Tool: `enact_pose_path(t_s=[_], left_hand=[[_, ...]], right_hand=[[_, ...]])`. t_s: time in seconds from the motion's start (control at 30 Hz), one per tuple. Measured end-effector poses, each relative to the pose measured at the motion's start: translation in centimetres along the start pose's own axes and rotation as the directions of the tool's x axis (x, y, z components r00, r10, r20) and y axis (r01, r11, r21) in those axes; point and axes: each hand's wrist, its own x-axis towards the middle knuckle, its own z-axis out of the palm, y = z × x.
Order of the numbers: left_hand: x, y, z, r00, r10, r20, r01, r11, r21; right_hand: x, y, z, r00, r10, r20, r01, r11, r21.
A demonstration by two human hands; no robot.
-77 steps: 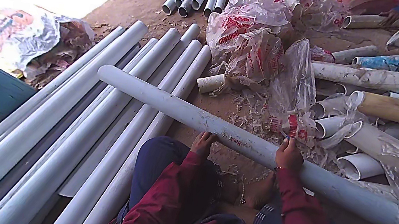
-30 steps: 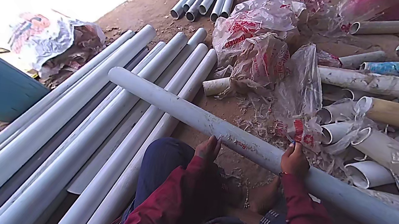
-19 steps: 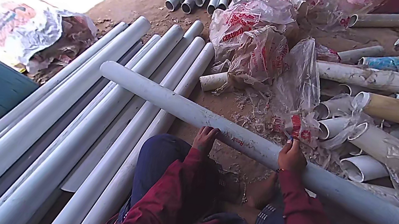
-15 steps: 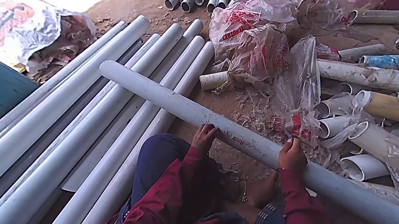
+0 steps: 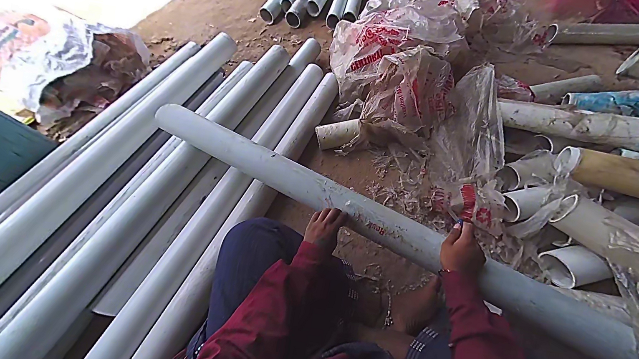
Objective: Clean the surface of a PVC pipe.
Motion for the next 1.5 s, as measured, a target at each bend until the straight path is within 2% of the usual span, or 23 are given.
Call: enact_pose_path(t_s=[0.07, 0.1, 0.13, 0.17, 0.2, 0.23, 0.3, 0.37, 0.43, 0.47, 0.63, 0.73, 0.8, 0.87, 0.93, 1.0, 1.1, 1.2, 1.27, 1.37, 1.43, 1.5], left_hand=[[-0.5, 0.3, -0.6, 0.973, -0.035, 0.230, 0.028, 0.999, 0.033], [-0.5, 0.5, -1.1, 0.900, -0.093, 0.426, 0.073, 0.995, 0.063], [-0.3, 0.6, -1.2, 0.783, -0.159, 0.601, 0.126, 0.987, 0.096], [0.0, 0.8, -1.3, 0.689, -0.207, 0.694, 0.185, 0.977, 0.107], [0.1, 1.0, -1.7, 0.663, -0.237, 0.710, 0.252, 0.964, 0.086], [0.1, 1.4, -2.2, 0.704, -0.254, 0.664, 0.312, 0.950, 0.033], [-0.1, 1.7, -2.7, 0.863, -0.261, 0.433, 0.346, 0.929, -0.129], [-0.2, 1.4, -2.5, 0.925, -0.281, 0.256, 0.341, 0.912, -0.229], [-0.3, 1.2, -2.3, 0.943, -0.293, 0.157, 0.327, 0.905, -0.272], [-0.2, 1.2, -2.2, 0.943, -0.296, 0.151, 0.328, 0.905, -0.272], [0.1, 1.4, -1.5, 0.926, -0.300, 0.228, 0.352, 0.906, -0.234], [-0.1, 1.1, -0.8, 0.963, -0.262, 0.064, 0.269, 0.924, -0.273], [-0.3, 0.1, 0.0, 0.976, -0.175, -0.130, 0.133, 0.951, -0.277], [0.3, -1.8, 0.4, 0.970, -0.077, -0.231, 0.014, 0.964, -0.264], [1.7, -4.2, 0.1, 0.976, 0.010, -0.219, -0.066, 0.966, -0.251], [3.0, -6.3, -1.1, 0.995, 0.049, -0.091, -0.071, 0.966, -0.248], [4.6, -7.7, -3.4, 0.988, 0.013, 0.154, 0.014, 0.985, -0.173], [4.9, -7.8, -4.0, 0.977, -0.020, 0.210, 0.052, 0.987, -0.150], [4.6, -7.8, -3.7, 0.985, -0.014, 0.172, 0.040, 0.988, -0.147], [4.5, -7.9, -3.5, 0.990, -0.005, 0.143, 0.030, 0.984, -0.174], [5.0, -7.8, -3.6, 0.979, -0.021, 0.202, 0.059, 0.981, -0.186], [5.4, -8.0, -3.6, 0.962, -0.045, 0.269, 0.099, 0.976, -0.192]], right_hand=[[0.2, 0.0, -0.1, 1.000, 0.010, 0.022, -0.010, 1.000, -0.006], [0.4, 0.0, -0.3, 0.999, 0.021, 0.048, -0.021, 1.000, -0.010], [0.7, -0.1, -0.4, 0.997, 0.033, 0.071, -0.032, 0.999, -0.011], [0.9, -0.3, -0.5, 0.995, 0.045, 0.087, -0.044, 0.999, -0.015], [1.1, -0.4, -0.6, 0.993, 0.056, 0.102, -0.055, 0.998, -0.017], [1.2, -0.5, -0.6, 0.992, 0.060, 0.107, -0.058, 0.998, -0.016], [1.1, -0.4, -0.5, 0.993, 0.056, 0.099, -0.055, 0.998, -0.015], [0.7, -0.2, -0.3, 0.996, 0.046, 0.079, -0.046, 0.999, -0.009], [0.3, -0.2, 0.0, 0.999, 0.030, 0.039, -0.030, 1.000, 0.005], [0.2, -0.2, 0.0, 0.999, 0.027, 0.020, -0.028, 1.000, 0.010], [0.3, -0.2, -0.3, 0.998, 0.056, 0.038, -0.056, 0.998, -0.006], [0.3, -0.2, -0.3, 0.999, 0.041, 0.024, -0.041, 0.999, 0.001], [0.1, -0.1, -0.2, 1.000, 0.023, 0.017, -0.023, 1.000, 0.000], [0.1, 0.1, -0.2, 0.999, 0.023, 0.027, -0.023, 1.000, 0.010], [0.2, 0.3, -0.3, 0.999, 0.030, 0.033, -0.032, 0.998, 0.058], [0.1, 0.5, -0.3, 0.999, 0.044, 0.012, -0.046, 0.983, 0.180], [0.1, 0.9, 0.3, 0.994, 0.071, -0.079, -0.031, 0.905, 0.423], [-0.2, -0.5, 0.3, 0.997, 0.039, -0.070, 0.009, 0.808, 0.589], [-1.6, -2.6, -0.2, 0.999, -0.046, -0.020, 0.048, 0.776, 0.629], [-4.3, -5.1, -0.4, 0.987, -0.134, 0.090, 0.074, 0.870, 0.487], [-5.6, -5.8, -0.9, 0.962, -0.131, 0.241, 0.070, 0.967, 0.246], [-6.5, -6.2, -1.0, 0.940, -0.119, 0.321, 0.122, 0.992, 0.011]])
